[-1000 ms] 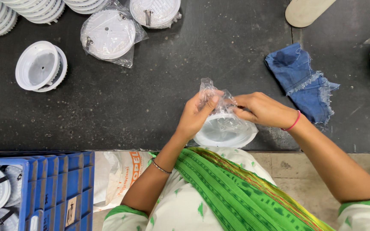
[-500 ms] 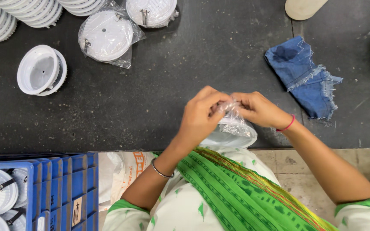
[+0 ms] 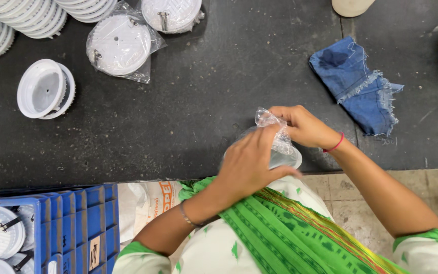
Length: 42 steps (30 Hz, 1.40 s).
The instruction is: The person wipes white round plastic light fixture housings with a blue cloth, then wraps each cleaned housing in a clear plastic bag and places the wrapped units into a blue plastic crate, repeating the cycle for successive units.
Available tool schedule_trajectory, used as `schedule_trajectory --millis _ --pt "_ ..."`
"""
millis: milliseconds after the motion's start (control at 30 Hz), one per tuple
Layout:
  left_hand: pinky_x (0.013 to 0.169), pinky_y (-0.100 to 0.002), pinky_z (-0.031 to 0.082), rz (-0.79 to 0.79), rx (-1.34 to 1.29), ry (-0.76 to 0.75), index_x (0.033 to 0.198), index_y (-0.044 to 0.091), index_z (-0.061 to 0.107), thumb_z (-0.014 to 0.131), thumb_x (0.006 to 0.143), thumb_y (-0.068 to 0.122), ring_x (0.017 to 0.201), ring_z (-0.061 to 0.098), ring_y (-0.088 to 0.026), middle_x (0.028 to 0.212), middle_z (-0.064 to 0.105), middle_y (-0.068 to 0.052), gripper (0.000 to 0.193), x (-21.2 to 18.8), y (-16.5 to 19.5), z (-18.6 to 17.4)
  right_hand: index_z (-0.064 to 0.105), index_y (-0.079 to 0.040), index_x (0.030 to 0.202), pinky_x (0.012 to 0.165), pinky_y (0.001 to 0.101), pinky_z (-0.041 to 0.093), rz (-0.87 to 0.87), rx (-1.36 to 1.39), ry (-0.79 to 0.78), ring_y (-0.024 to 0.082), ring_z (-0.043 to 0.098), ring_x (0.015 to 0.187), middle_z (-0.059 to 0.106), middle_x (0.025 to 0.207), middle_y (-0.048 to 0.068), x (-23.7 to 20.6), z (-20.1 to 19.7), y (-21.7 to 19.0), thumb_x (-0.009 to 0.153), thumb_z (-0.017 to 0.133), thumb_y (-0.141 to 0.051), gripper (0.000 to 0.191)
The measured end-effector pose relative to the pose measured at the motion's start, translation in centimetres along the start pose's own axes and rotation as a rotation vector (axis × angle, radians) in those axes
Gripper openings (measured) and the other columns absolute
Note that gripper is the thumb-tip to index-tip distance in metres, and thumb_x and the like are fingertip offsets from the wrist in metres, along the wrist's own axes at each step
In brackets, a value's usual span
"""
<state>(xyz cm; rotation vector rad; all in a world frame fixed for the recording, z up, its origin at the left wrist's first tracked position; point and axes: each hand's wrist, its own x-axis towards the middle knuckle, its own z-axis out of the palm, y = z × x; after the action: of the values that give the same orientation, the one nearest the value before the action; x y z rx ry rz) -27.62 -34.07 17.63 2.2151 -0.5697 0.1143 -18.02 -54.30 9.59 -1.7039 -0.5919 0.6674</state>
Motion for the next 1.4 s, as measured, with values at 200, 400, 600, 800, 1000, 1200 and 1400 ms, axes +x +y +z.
schedule_trajectory --millis 200,400,600,800,1000,1200,1400 --pt "0.081 -0.042 0.058 -0.022 0.044 0.149 0.111 0.01 0.068 0.071 0.099 0.028 0.098 0.073 -0.031 0.106 0.073 -0.009 0.022 0.8 -1.7 2.7 0.067 0.001 0.12 0.084 0.0266 0.055 -0.038 0.062 -0.013 0.005 0.063 0.095 0.073 0.102 0.001 0.0 0.0 0.5 0.091 0.064 -0.004 0.029" --pt "0.069 -0.035 0.059 -0.308 -0.41 -0.078 0.094 0.005 0.063 0.082 0.089 0.018 0.078 0.074 -0.021 0.084 0.073 -0.008 0.023 2.6 -5.6 0.2 0.067 0.001 0.117 0.081 0.0253 0.054 -0.058 0.002 0.012 0.004 0.06 0.091 0.072 0.098 0.0 -0.2 0.3 1.3 0.096 0.057 -0.003 0.023" --pt "0.067 -0.029 0.057 -0.209 -0.331 -0.017 0.136 0.006 0.054 0.08 0.072 0.002 0.083 0.063 -0.019 0.129 0.053 -0.012 0.07 3.2 -5.2 -1.3 0.067 0.0 0.114 0.074 0.0238 0.052 -0.044 -0.035 0.03 0.003 0.058 0.086 0.071 0.093 0.0 -0.4 0.4 1.2 0.093 0.055 0.0 0.024" --pt "0.074 -0.032 0.057 -0.052 -0.315 -0.096 0.1 0.006 0.071 0.076 0.085 0.003 0.084 0.069 -0.019 0.099 0.067 -0.007 0.016 3.8 -6.1 -1.3 0.064 0.0 0.114 0.074 0.0222 0.051 -0.046 0.042 0.018 0.001 0.057 0.085 0.069 0.091 -0.001 -0.3 0.3 0.4 0.1 0.057 -0.008 0.018" --pt "0.086 -0.037 0.059 0.233 -0.126 -0.088 0.1 0.008 0.07 0.064 0.089 -0.003 0.101 0.071 -0.027 0.108 0.071 -0.005 0.017 2.3 -6.9 -1.8 0.063 -0.001 0.111 0.067 0.0221 0.048 -0.005 0.031 0.016 0.002 0.055 0.077 0.07 0.082 -0.001 -0.6 0.2 -0.6 0.104 0.059 -0.017 0.018" --pt "0.084 -0.04 0.058 0.199 -0.098 -0.109 0.107 0.002 0.069 0.064 0.088 0.003 0.099 0.07 -0.03 0.11 0.07 -0.009 0.019 0.8 -5.5 -3.2 0.065 -0.003 0.11 0.068 0.0223 0.05 0.0 0.032 0.014 0.002 0.058 0.078 0.072 0.084 0.0 -0.3 0.2 -1.5 0.103 0.06 -0.02 0.019" --pt "0.074 -0.041 0.056 0.098 0.033 -0.04 0.1 0.004 0.07 0.073 0.096 0.028 0.089 0.07 -0.029 0.097 0.068 -0.008 0.025 1.2 -5.0 -1.4 0.068 -0.005 0.108 0.07 0.0278 0.054 -0.016 -0.194 0.057 0.007 0.065 0.076 0.076 0.083 0.004 -0.4 0.1 -3.8 0.101 0.063 -0.021 0.018"
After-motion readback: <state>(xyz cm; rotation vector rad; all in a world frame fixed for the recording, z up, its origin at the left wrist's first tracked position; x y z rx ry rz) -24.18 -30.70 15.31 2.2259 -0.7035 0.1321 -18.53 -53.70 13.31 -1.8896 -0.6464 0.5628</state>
